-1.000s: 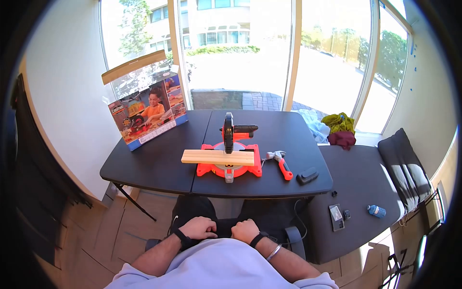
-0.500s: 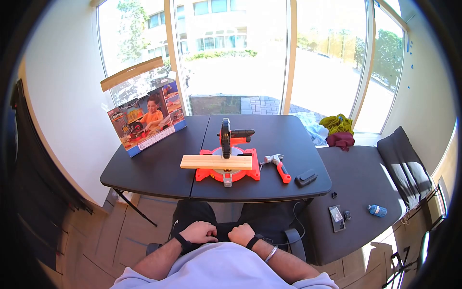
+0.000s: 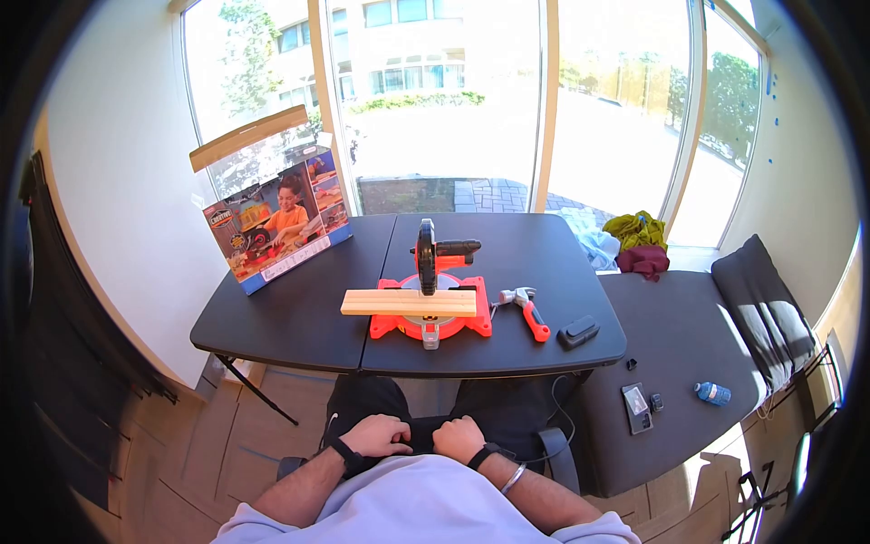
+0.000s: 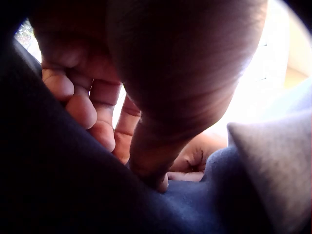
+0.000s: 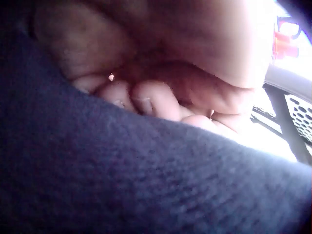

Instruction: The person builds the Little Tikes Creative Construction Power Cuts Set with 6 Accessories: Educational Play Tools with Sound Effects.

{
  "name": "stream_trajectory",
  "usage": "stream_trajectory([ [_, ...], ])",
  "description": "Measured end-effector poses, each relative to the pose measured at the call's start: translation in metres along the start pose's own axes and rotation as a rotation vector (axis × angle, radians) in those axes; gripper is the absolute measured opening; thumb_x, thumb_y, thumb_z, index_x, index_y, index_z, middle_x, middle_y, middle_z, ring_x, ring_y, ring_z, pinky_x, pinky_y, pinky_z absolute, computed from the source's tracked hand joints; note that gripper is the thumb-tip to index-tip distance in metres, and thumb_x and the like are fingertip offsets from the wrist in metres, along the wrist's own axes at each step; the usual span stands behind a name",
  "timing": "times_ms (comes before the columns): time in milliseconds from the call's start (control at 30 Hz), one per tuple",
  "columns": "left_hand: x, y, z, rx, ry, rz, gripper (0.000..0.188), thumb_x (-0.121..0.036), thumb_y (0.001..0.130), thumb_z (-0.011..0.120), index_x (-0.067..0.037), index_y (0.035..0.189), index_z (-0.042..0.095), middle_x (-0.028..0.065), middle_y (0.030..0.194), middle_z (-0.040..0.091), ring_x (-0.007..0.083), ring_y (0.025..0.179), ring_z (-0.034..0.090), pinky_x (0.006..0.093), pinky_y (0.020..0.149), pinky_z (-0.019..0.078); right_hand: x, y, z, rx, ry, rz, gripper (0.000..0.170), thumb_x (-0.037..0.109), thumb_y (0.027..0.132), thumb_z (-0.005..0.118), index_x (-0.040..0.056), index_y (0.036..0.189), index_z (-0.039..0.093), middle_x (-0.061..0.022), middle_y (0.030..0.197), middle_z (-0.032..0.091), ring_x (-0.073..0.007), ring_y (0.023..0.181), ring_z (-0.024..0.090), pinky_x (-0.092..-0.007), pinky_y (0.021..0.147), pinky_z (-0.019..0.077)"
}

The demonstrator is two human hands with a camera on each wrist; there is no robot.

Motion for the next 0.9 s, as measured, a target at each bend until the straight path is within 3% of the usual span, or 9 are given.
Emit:
stream_trajectory([
  [233,0.001,0.000,0.001,0.004,-0.005,0.000,0.036,-0.043,0.092,0.085,-0.009,0.102,0.077,0.0077,0.085,0.070,0.0288,0.080,0.071,0.0440,0.072,0.0552,-0.004,0.002,0.000,-0.064,0.050,0.012,0.028,0.032,0.093,0.070,0.0116,0.080,0.085,-0.0138,0.085,0.081,-0.0323,0.084,0.081,-0.0492,0.079,0.0582],
  [300,0.000,0.000,0.000,0.008,0.007,-0.004,0.037,-0.043,0.092,0.084,-0.009,0.103,0.077,0.0079,0.086,0.070,0.0289,0.081,0.071,0.0440,0.073,0.0557,-0.002,0.002,-0.001,-0.088,0.035,-0.028,0.038,0.036,0.101,0.066,0.0109,0.079,0.083,-0.0125,0.086,0.079,-0.0319,0.084,0.080,-0.0494,0.079,0.0609],
  [433,-0.003,0.000,-0.002,0.023,0.006,0.002,0.038,-0.044,0.092,0.084,-0.009,0.103,0.077,0.0083,0.087,0.071,0.0292,0.082,0.072,0.0441,0.073,0.0561,-0.003,-0.003,-0.022,-0.195,0.119,-0.069,0.041,0.040,0.103,0.065,0.0114,0.079,0.082,-0.0106,0.086,0.076,-0.0322,0.082,0.078,-0.0494,0.077,0.0613],
  [567,-0.010,-0.003,-0.011,-0.038,0.014,0.050,0.039,-0.044,0.090,0.086,-0.008,0.103,0.077,0.0096,0.088,0.072,0.0309,0.082,0.072,0.0447,0.073,0.0565,-0.016,-0.022,-0.103,-0.448,0.179,-0.089,0.039,0.038,0.101,0.070,0.0106,0.074,0.076,-0.0104,0.079,0.068,-0.0335,0.076,0.073,-0.0482,0.070,0.0593],
  [600,-0.010,-0.004,-0.012,0.016,-0.032,-0.001,0.033,-0.040,0.089,0.085,-0.009,0.099,0.076,0.0135,0.093,0.073,0.0344,0.089,0.073,0.0471,0.079,0.0580,-0.027,-0.030,-0.129,-0.577,0.210,-0.064,0.038,0.036,0.100,0.072,0.0099,0.072,0.074,-0.0108,0.078,0.067,-0.0338,0.075,0.072,-0.0481,0.069,0.0583],
  [700,-0.006,-0.002,-0.010,-0.032,-0.024,0.010,0.034,-0.037,0.088,0.088,-0.007,0.100,0.078,0.0110,0.088,0.071,0.0297,0.081,0.072,0.0421,0.074,0.0577,-0.069,-0.063,-0.204,-0.924,0.278,-0.015,0.035,0.022,0.093,0.082,0.0052,0.068,0.065,-0.0131,0.071,0.061,-0.0349,0.066,0.064,-0.0484,0.061,0.0518],
  [833,-0.006,-0.001,-0.012,-0.014,-0.036,-0.014,0.033,-0.036,0.088,0.089,-0.007,0.100,0.079,0.0106,0.087,0.072,0.0293,0.082,0.072,0.0416,0.075,0.0576,-0.154,-0.100,-0.240,-1.138,0.299,0.308,0.027,0.014,0.094,0.080,0.0037,0.074,0.064,-0.0123,0.075,0.061,-0.0345,0.078,0.065,-0.0472,0.071,0.0527],
  [900,-0.005,0.000,-0.010,-0.016,-0.041,-0.019,0.033,-0.036,0.088,0.089,-0.007,0.101,0.079,0.0105,0.088,0.072,0.0295,0.082,0.072,0.0417,0.075,0.0573,-0.204,-0.113,-0.226,-1.193,0.139,0.531,0.016,0.017,0.091,0.082,0.0069,0.091,0.070,-0.0124,0.090,0.065,-0.0353,0.094,0.065,-0.0465,0.081,0.0538],
])
Point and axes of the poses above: each hand's wrist, its own y-axis towards the middle knuckle, its own z-axis out of the palm, x = y × z, the point moved 9 cm from there along y, towards the middle knuckle
